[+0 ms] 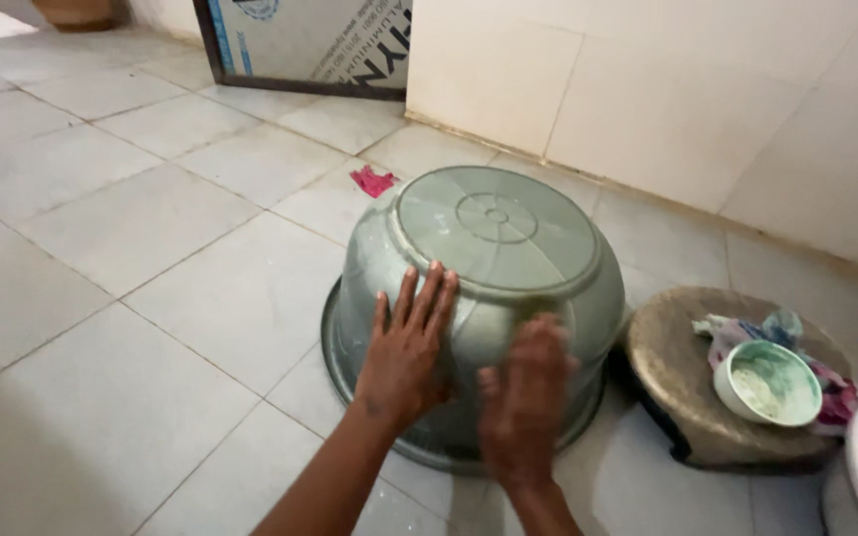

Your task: The person scrubs the inside and outside of a large plastic basin using a green scrubbing pad. They flip the basin over to clean the bottom, then return it upright to continue scrubbing the interior surface.

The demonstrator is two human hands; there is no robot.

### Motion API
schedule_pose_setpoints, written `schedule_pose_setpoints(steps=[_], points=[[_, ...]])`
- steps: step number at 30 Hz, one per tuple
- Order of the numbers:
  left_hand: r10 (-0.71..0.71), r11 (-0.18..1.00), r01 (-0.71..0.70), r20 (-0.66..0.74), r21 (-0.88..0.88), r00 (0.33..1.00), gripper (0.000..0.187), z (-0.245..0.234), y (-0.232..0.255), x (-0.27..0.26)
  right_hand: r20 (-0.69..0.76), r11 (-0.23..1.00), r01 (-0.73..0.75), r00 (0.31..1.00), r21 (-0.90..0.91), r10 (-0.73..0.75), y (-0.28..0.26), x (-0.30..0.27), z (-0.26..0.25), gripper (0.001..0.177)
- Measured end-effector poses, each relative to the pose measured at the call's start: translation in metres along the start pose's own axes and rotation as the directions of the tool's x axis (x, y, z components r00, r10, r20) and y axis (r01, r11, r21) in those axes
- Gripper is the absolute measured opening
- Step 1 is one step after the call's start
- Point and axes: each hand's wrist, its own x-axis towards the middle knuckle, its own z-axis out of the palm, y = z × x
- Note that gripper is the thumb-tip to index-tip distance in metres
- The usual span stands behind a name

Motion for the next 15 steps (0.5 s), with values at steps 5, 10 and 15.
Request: schedule_pose_setpoints(steps=[5,10,15], points=[[-0.026,1.0,0.026,0.063,-0.004,0.998,0.148,0.005,0.0,-0.001,-0.128,0.932,-0.332,0.928,0.145,0.351,0.0,0.008,0.003,0.07],[0.05,0.998,-0.054,-0.178,-0.017,0.983,0.141,0.022,-0.009,-0.004,0.13,0.983,0.181,0.976,-0.017,-0.177,-0.029,-0.031,0.013,0.067],[0.014,0.995,-0.025,-0.119,-0.096,0.993,0.135,0.028,-0.011,-0.012,0.071,0.985,0.134,0.989,-0.107,-0.127,0.003,-0.042,0.026,0.073]])
